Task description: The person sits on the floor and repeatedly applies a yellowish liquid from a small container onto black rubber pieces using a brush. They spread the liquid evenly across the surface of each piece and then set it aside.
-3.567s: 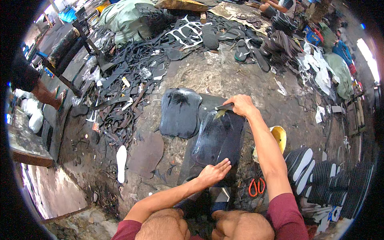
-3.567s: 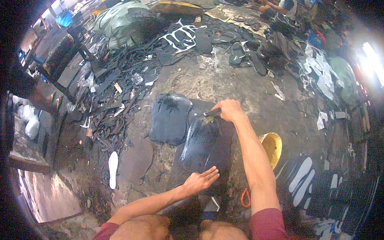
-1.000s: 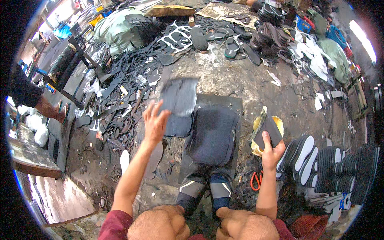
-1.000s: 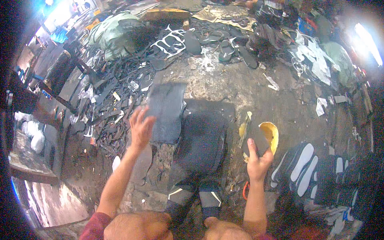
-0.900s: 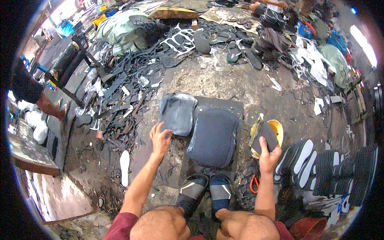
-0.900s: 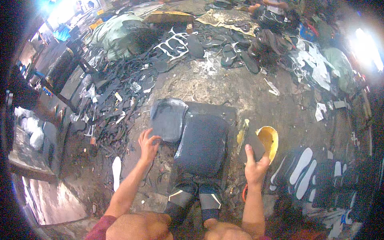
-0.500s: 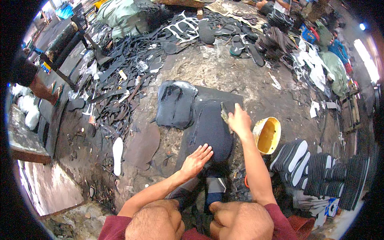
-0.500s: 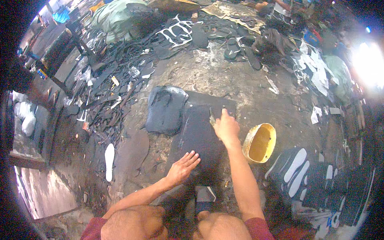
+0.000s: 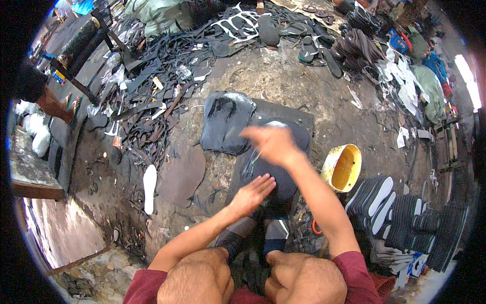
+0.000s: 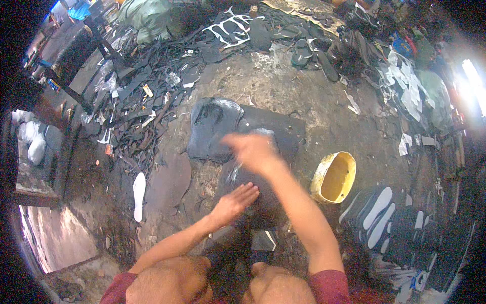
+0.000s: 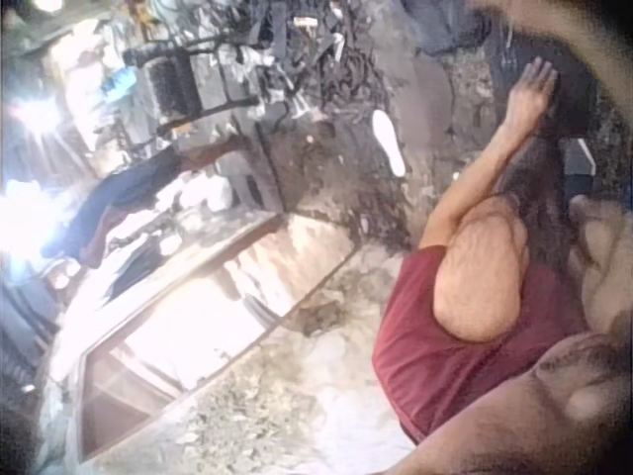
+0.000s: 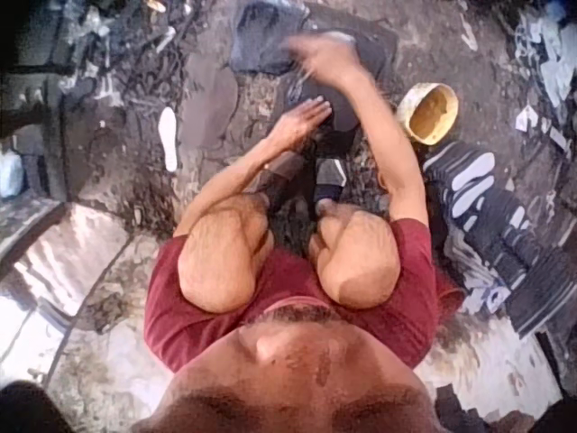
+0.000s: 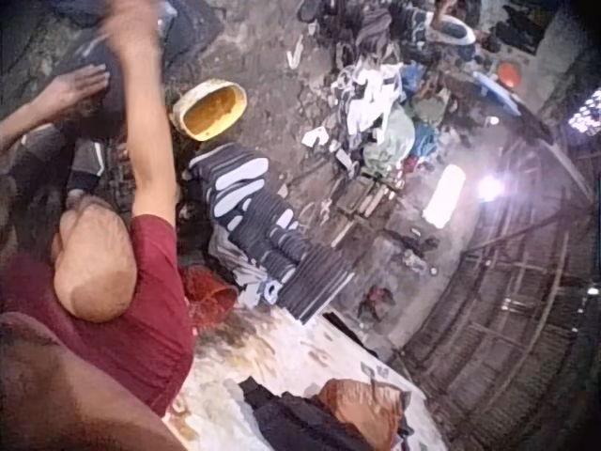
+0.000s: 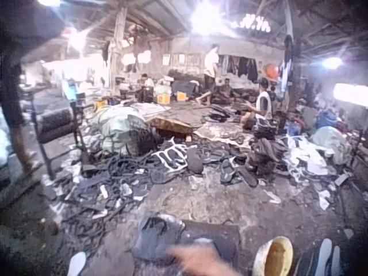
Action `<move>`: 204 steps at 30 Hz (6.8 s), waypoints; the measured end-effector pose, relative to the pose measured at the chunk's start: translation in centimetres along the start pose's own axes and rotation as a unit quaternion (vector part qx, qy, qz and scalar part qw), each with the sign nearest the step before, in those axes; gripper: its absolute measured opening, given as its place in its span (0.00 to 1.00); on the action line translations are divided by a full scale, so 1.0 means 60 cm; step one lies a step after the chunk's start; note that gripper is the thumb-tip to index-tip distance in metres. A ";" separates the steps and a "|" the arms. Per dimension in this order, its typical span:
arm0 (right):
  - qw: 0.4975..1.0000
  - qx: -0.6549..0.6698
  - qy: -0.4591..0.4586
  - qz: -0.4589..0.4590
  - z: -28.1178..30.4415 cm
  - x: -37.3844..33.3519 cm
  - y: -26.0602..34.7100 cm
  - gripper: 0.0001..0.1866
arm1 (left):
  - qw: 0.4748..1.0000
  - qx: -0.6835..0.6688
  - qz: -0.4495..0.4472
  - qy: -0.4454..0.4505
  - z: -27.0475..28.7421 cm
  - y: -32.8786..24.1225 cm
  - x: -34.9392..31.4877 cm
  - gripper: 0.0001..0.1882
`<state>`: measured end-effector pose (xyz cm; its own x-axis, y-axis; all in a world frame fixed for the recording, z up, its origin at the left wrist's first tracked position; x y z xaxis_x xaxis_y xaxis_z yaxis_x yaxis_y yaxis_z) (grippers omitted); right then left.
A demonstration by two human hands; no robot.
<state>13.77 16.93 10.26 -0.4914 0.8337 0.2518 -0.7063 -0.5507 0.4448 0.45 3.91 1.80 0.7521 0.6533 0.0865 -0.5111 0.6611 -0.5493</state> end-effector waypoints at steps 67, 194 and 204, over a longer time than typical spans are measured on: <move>0.975 -0.059 0.086 -0.198 0.063 -0.168 -0.071 0.15 | 0.997 -0.029 0.065 0.005 0.013 -0.034 0.009 0.29; 0.937 0.107 -0.205 -0.262 0.133 -0.153 -0.186 0.28 | 0.994 0.041 0.008 -0.099 -0.018 -0.010 -0.006 0.26; 0.959 -0.103 0.257 -0.056 0.002 0.067 -0.080 0.20 | 0.998 0.030 -0.003 -0.052 -0.010 -0.024 -0.016 0.30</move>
<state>15.24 22.92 9.24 -0.5551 0.7871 -0.2689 -0.8293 -0.4987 0.2521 0.75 2.12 2.02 0.7096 0.6819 0.1776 -0.5328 0.6841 -0.4981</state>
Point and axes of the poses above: each hand's wrist, its own x-axis towards the middle knuckle, its own z-axis out of the back of the hand, y = z × x, the point moved 4 cm from there along x, towards the middle knuckle, and after that the axes turned 12 degrees about z, right-handed, at the moved point
